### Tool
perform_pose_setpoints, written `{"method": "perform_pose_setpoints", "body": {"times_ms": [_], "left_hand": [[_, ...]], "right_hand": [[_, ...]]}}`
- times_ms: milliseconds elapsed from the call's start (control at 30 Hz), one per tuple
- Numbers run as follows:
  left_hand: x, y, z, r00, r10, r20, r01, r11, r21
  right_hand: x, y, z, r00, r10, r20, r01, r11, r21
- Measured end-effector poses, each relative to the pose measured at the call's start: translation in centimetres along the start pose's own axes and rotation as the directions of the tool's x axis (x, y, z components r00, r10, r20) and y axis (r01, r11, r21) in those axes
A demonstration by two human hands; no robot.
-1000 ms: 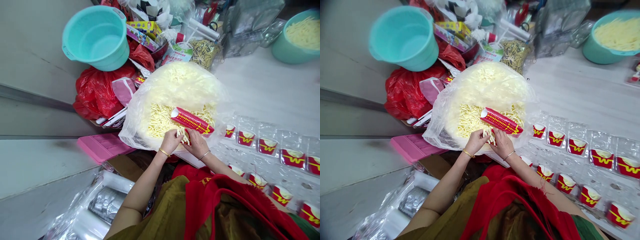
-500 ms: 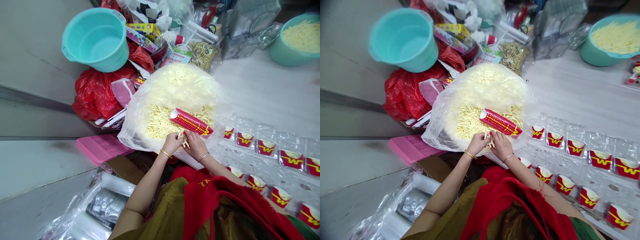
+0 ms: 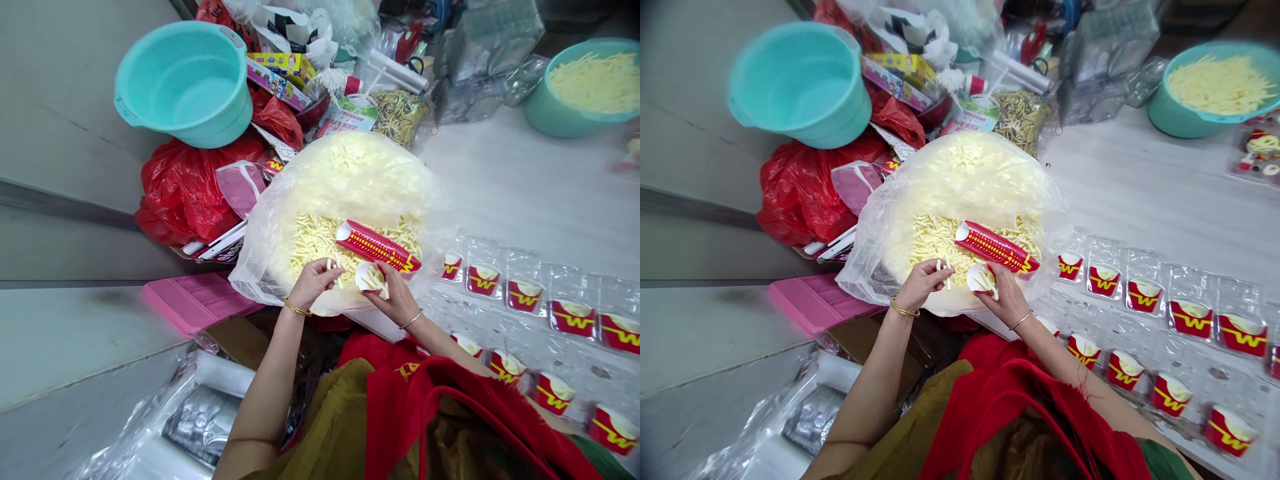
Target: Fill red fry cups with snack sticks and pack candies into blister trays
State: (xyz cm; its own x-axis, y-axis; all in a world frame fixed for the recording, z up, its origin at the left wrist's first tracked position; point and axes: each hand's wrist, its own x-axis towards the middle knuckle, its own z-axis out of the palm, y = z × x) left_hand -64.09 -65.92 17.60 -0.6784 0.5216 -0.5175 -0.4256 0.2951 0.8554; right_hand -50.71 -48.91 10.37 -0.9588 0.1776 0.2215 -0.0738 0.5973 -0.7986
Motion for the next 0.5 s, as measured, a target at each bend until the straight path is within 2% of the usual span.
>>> {"method": "perform_pose_setpoints", "body": {"times_ms": [233,500], "left_hand": [[-1.1,1.2,0.7,0.995,0.061,0.076,-0.064,0.997,0.035],[-2.2,1.9,1.0,0.989,0.104,0.101,-0.109,0.993,0.046]], "right_hand": [[-0.9,0.1,-0.8,0.999,-0.053,-0.013,0.054,0.995,0.089],[-1.4,0.3,-1.1,0.993,-0.114,0.011,0.114,0.993,0.016]]}}
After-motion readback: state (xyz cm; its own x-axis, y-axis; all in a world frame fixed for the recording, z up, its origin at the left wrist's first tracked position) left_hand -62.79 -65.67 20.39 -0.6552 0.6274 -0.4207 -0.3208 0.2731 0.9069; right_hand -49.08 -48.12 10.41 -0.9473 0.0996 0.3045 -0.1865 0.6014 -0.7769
